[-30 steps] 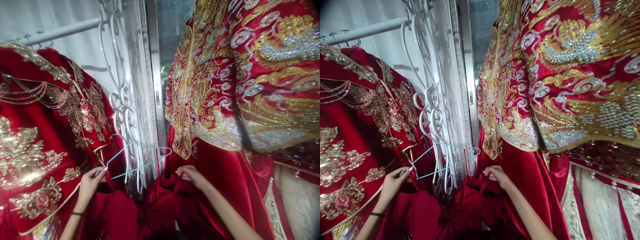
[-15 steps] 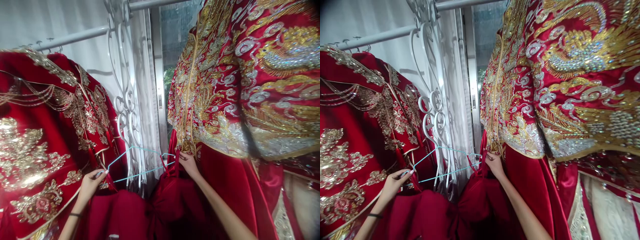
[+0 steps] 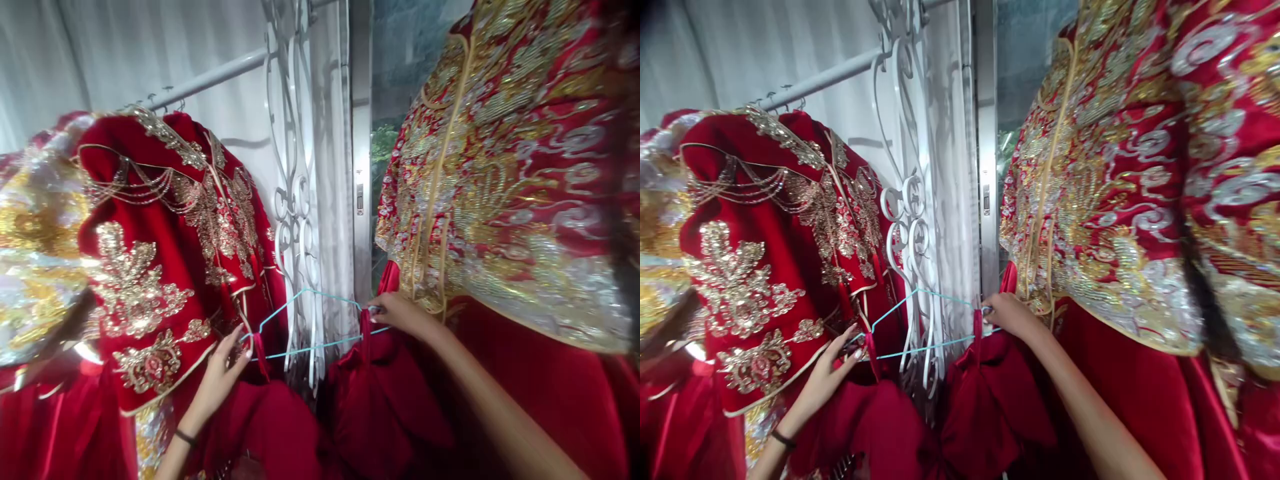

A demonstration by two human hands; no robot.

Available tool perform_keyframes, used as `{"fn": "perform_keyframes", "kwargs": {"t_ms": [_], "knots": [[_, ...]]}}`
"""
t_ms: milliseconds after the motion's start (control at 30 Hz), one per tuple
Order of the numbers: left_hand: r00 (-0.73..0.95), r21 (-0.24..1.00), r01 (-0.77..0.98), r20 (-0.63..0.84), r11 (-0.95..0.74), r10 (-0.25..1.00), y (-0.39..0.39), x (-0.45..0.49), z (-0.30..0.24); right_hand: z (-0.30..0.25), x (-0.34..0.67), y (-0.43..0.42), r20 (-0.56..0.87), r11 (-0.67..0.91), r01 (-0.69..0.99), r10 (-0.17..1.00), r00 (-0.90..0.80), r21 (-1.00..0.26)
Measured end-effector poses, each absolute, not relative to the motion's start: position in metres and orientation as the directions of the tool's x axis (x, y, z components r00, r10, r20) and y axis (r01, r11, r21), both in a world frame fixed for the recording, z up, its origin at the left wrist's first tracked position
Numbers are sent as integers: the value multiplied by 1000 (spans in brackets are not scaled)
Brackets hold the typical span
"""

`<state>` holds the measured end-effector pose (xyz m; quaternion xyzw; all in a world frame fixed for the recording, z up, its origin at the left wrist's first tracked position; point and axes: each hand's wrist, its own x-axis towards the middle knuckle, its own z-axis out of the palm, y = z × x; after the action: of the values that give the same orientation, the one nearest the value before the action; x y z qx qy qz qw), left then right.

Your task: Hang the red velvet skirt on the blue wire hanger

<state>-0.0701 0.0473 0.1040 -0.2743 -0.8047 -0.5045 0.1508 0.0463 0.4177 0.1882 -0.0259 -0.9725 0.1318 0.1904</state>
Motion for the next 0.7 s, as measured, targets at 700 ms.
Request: {"fn": "perform_keyframes", "kwargs": {"t_ms": [700], "knots": [[-708,478,700,363,531,606,1,-51,182,159,-41,219,589,802,-594,-510,-627,61]]}}
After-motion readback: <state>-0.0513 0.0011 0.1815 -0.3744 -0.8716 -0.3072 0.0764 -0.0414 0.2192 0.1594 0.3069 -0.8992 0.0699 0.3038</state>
